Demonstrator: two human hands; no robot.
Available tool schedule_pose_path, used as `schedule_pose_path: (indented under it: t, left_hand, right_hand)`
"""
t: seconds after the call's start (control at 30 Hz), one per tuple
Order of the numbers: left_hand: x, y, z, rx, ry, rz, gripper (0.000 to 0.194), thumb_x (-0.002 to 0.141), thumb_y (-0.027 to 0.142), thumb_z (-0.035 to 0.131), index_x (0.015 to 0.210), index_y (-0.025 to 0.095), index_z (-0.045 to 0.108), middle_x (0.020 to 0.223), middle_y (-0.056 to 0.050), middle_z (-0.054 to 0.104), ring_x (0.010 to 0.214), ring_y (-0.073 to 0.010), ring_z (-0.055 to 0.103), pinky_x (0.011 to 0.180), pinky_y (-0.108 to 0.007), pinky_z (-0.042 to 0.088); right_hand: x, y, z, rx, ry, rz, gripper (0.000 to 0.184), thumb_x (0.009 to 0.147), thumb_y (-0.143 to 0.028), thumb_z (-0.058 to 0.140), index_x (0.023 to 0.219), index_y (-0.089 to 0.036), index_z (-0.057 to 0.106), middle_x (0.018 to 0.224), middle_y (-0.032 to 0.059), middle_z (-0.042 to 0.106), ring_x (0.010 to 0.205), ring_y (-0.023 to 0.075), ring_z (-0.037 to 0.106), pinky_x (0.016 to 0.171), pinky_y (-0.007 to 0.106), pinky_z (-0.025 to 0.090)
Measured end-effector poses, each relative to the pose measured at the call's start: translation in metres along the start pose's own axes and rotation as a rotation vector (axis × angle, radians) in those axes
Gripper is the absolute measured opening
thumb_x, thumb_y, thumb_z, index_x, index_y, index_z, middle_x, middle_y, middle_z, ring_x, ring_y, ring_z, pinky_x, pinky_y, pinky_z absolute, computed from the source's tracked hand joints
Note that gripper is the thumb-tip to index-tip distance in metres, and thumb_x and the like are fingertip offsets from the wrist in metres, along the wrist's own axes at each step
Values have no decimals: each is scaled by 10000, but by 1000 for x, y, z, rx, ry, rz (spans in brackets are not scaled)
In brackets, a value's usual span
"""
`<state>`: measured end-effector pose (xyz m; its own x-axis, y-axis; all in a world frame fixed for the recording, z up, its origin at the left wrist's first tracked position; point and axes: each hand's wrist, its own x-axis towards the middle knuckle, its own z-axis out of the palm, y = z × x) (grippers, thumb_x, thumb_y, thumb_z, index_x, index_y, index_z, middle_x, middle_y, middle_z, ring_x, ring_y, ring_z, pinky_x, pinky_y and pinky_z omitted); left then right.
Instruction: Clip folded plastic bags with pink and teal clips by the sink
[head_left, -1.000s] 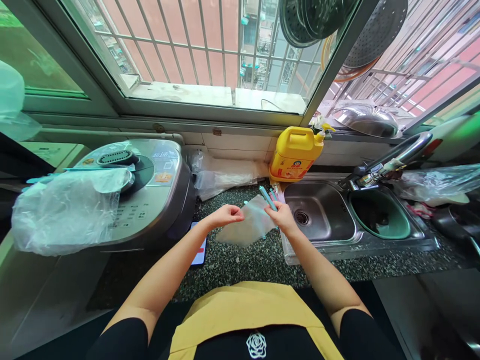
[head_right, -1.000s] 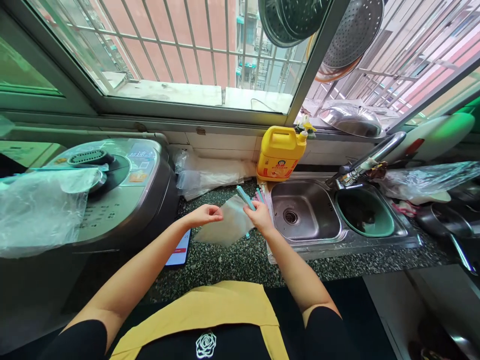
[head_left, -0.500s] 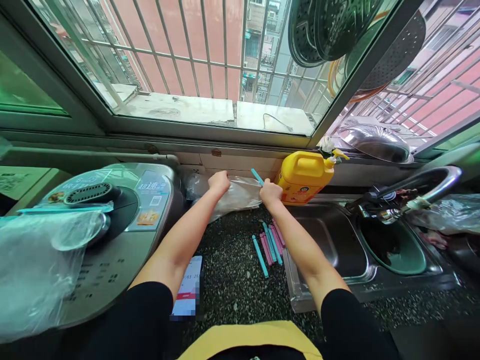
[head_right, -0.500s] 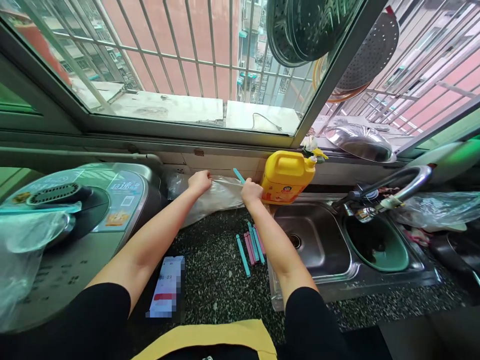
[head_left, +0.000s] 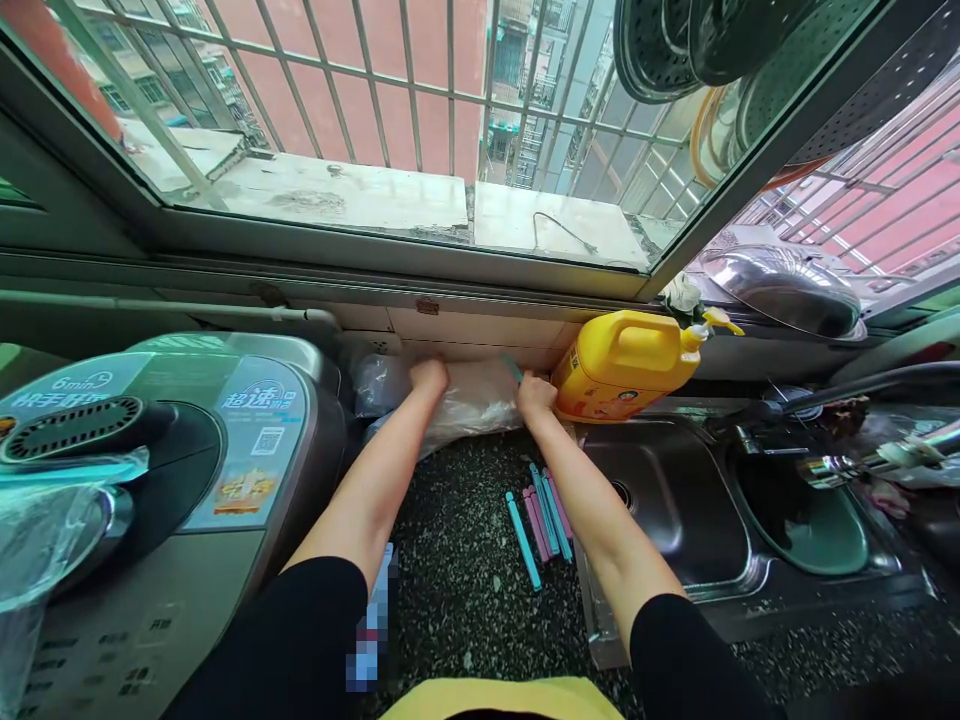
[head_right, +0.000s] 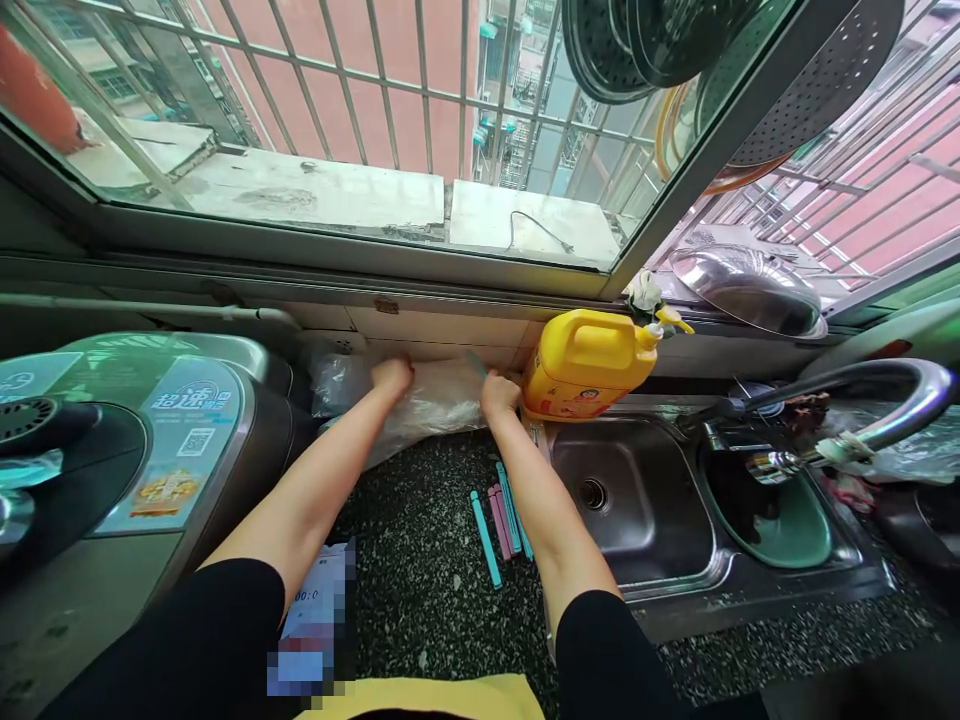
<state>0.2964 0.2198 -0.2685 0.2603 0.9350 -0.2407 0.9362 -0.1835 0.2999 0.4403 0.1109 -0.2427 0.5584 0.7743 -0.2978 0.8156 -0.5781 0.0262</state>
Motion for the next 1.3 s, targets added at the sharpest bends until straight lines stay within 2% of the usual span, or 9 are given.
schedule_pose_path:
  t: [0.13,0.23,0.4,0.5,0.57,0.73,0.9,1.1,1.3]
  left_hand:
    - [-9,6,-6,-66,207,27,396,789,211,494,1168,100,510,1182,-216,526,1106,-324,481,857,-386,385]
    - [-31,18,-5,-316,321,97,313,779,218,498,1065,108,559,1099,-179,564,1061,-278,498,876,-358,370]
    - [-112,30,25,-1000,-25,101,228,792,329,448,764,136,566,604,-13,549,573,-132,518,564,-240,413]
    - [-172,21,49,-1248,-242,64,349,765,486,449,732,147,527,507,43,465,400,-76,392,420,-194,318]
    - [-207,8,61,-1376,-307,79,398,717,555,485,696,157,497,509,49,457,394,-64,370,406,-186,290]
    - [-267,-29,81,-1286,-188,170,376,694,518,548,592,173,440,483,58,412,442,-73,356,436,-194,276]
    - [-305,-52,92,-1204,-149,177,319,735,453,525,594,177,451,513,46,428,486,-91,388,470,-205,305]
    - [-338,-56,84,-1182,-87,226,274,773,420,486,638,183,462,564,28,458,546,-112,424,522,-222,346]
    - [-359,-47,69,-1116,-84,345,185,803,309,389,687,181,456,605,20,459,570,-115,410,546,-232,340]
  right_hand:
    - [-14,16,-6,83,171,51,286,905,-281,374,1087,-150,552,891,163,675,842,216,650,678,269,434]
    - [-47,33,-4,273,384,11,298,899,-350,378,988,-169,597,767,106,676,728,210,642,623,251,404]
    - [-132,56,29,672,571,-247,358,885,-416,363,850,-170,621,629,24,621,563,141,575,558,214,387]
    - [-185,64,55,817,562,-365,315,870,-412,405,825,-191,624,651,22,630,549,135,567,544,220,413]
    - [-217,68,71,850,513,-417,276,866,-390,425,831,-205,627,651,22,631,532,137,563,528,228,424]
    - [-275,77,100,841,446,-565,233,870,-355,423,894,-202,596,657,16,615,530,130,554,519,232,426]
    - [-303,84,113,894,602,-641,214,891,-314,382,1008,-176,496,630,-14,546,479,108,481,482,222,406]
    - [-316,85,112,850,683,-718,76,845,-200,482,893,-184,539,890,75,611,864,180,567,750,325,472]
    - [-322,93,119,803,627,-738,93,848,-192,489,905,-182,561,849,63,633,810,175,571,716,314,476]
